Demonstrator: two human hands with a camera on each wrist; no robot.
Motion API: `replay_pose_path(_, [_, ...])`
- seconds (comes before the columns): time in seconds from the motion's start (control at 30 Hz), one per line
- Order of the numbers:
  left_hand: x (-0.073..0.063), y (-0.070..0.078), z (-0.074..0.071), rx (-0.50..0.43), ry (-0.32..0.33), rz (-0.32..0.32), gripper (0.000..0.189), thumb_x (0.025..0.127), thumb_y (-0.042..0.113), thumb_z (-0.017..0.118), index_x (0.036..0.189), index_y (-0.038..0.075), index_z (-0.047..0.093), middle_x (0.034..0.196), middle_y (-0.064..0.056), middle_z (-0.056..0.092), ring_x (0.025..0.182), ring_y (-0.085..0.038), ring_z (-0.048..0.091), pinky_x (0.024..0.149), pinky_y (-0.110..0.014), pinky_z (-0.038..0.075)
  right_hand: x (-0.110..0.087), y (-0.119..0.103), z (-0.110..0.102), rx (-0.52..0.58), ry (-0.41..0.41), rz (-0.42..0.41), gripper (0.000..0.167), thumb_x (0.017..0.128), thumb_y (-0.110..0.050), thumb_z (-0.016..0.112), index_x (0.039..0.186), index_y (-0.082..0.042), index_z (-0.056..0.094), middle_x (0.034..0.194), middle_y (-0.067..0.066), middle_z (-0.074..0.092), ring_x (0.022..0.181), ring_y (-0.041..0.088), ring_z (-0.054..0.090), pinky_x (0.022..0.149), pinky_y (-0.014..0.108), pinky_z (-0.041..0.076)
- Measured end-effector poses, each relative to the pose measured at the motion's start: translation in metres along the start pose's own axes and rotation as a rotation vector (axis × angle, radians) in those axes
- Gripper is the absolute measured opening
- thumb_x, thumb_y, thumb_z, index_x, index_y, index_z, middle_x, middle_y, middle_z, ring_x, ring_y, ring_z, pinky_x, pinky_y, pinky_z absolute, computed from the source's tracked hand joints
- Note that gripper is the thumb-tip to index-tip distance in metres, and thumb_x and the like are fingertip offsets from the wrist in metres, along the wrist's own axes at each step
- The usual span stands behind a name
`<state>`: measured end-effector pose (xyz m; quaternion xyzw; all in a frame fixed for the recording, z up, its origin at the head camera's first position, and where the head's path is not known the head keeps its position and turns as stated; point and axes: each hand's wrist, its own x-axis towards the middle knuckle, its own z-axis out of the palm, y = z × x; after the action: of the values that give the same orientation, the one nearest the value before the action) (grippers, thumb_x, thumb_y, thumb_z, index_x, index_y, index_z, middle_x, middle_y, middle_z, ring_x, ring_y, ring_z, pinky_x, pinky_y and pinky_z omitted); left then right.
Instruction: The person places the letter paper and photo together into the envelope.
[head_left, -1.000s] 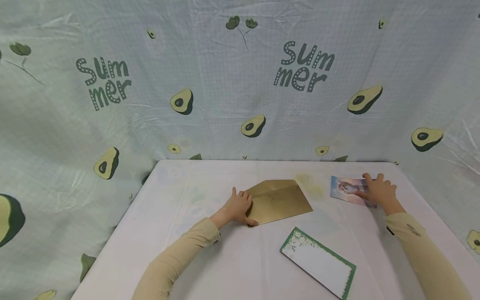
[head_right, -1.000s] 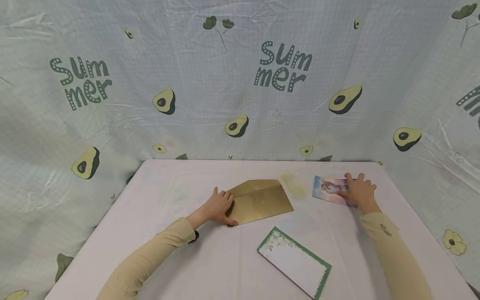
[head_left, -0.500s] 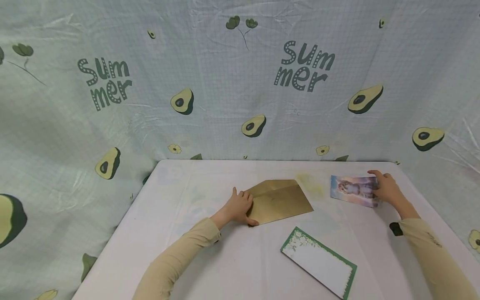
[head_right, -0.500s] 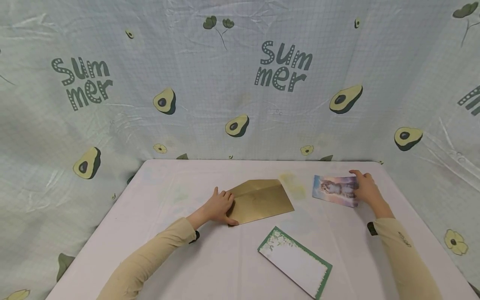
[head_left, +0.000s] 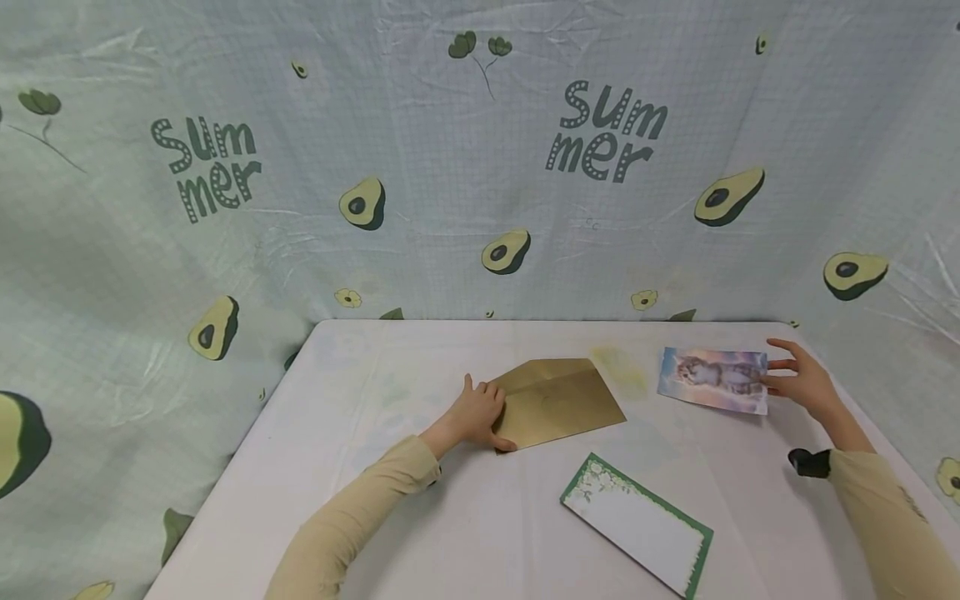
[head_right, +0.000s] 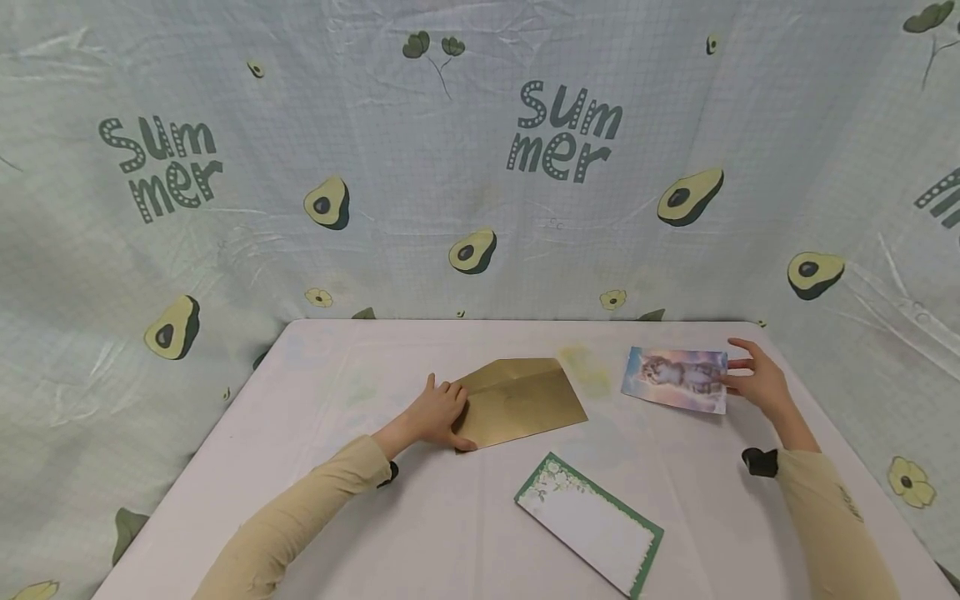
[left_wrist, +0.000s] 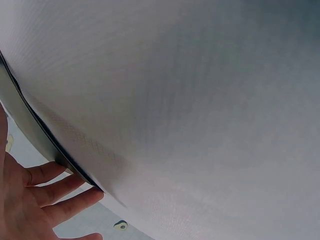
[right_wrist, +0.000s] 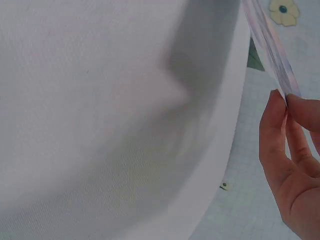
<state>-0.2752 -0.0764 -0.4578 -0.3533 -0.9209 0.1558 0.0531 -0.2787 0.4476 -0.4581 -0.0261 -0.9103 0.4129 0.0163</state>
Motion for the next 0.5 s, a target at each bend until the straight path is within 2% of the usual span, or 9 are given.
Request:
replay_pose_path(0.1, [-0.001,0.000,-0.001,-0.007,-0.004,-0.003,0.088,0.067,0.079,0.045,0.113,0.004,0.048,0.112,-0.011,0.054,0.103,-0.027,0.054,0.093,-0.055,0.035,0.011,0.031,-0.001,0.099,-0.011,0.013,0.079,0.084,-0.033,0.060,0.144,-0.021,0.011,0.124,0.035,0.033,0.073,-0.013,0.050,0.063,0.025,0.053])
replay_pose_path(0.2, [-0.002,0.001,-0.002,-0.015,-0.011,-0.006,0.088,0.067,0.078,0.045,0.113,0.004,0.048,0.112,-0.011,0.054,0.104,-0.027,0.053,0.093,-0.055,0.035,0.019,0.052,-0.001,0.196,-0.021,0.022,0.082,0.079,-0.043,0.063,0.143,-0.029,0.013,0.123,0.031,0.034,0.074,-0.014,0.050,0.067,0.027,0.053])
replay_pose_path(0.23, [-0.002,0.001,-0.003,-0.016,-0.013,-0.007,0.088,0.067,0.078,0.045,0.114,0.004,0.048,0.112,-0.011,0.054,0.104,-0.027,0.053,0.093,-0.055,0.035,0.019,0.055,-0.002,0.222,-0.034,0.019,0.086,0.076,-0.048,0.064,0.143,-0.030,0.013,0.120,0.024,0.041,0.075,-0.014,0.051,0.067,0.027,0.053])
replay_pose_path(0.3, [-0.002,0.001,-0.003,-0.019,-0.015,-0.007,0.088,0.067,0.078,0.045,0.114,0.004,0.048,0.112,-0.011,0.054,0.104,-0.027,0.053,0.093,-0.055,0.034,0.017,0.053,-0.005,0.290,-0.068,0.029,0.086,0.073,-0.050,0.066,0.141,-0.033,0.017,0.109,0.005,0.052,0.076,-0.013,0.053,0.067,0.024,0.053])
replay_pose_path(0.37, [-0.002,0.001,-0.001,-0.021,-0.015,-0.008,0.088,0.067,0.078,0.045,0.113,0.004,0.048,0.112,-0.011,0.054,0.105,-0.027,0.053,0.093,-0.056,0.034,0.005,0.031,-0.007,0.336,-0.101,0.049,0.082,0.076,-0.044,0.066,0.141,-0.028,0.018,0.095,-0.016,0.053,0.077,-0.012,0.054,0.068,0.022,0.052])
replay_pose_path(0.4, [-0.001,0.001,-0.001,-0.020,-0.015,-0.008,0.088,0.067,0.078,0.045,0.113,0.004,0.048,0.112,-0.011,0.054,0.104,-0.027,0.053,0.093,-0.056,0.034,0.003,0.028,-0.008,0.382,-0.116,0.064,0.081,0.075,-0.041,0.068,0.140,-0.028,0.021,0.091,-0.023,0.051,0.077,-0.011,0.055,0.067,0.021,0.052])
replay_pose_path(0.43, [-0.001,0.001,0.000,-0.020,-0.015,-0.009,0.088,0.067,0.078,0.045,0.113,0.004,0.048,0.112,-0.011,0.054,0.105,-0.027,0.053,0.093,-0.056,0.034,0.001,0.025,-0.009,0.411,-0.127,0.079,0.076,0.076,-0.037,0.068,0.138,-0.030,0.023,0.087,-0.029,0.050,0.077,-0.010,0.056,0.067,0.019,0.051])
replay_pose_path(0.5, [0.000,0.000,0.000,-0.014,-0.014,-0.009,0.088,0.066,0.079,0.045,0.113,0.004,0.048,0.112,-0.011,0.054,0.104,-0.027,0.053,0.093,-0.056,0.034,-0.005,0.012,-0.009,0.453,-0.149,0.094,0.063,0.081,-0.027,0.065,0.133,-0.030,0.029,0.085,-0.030,0.051,0.077,-0.009,0.057,0.067,0.018,0.051])
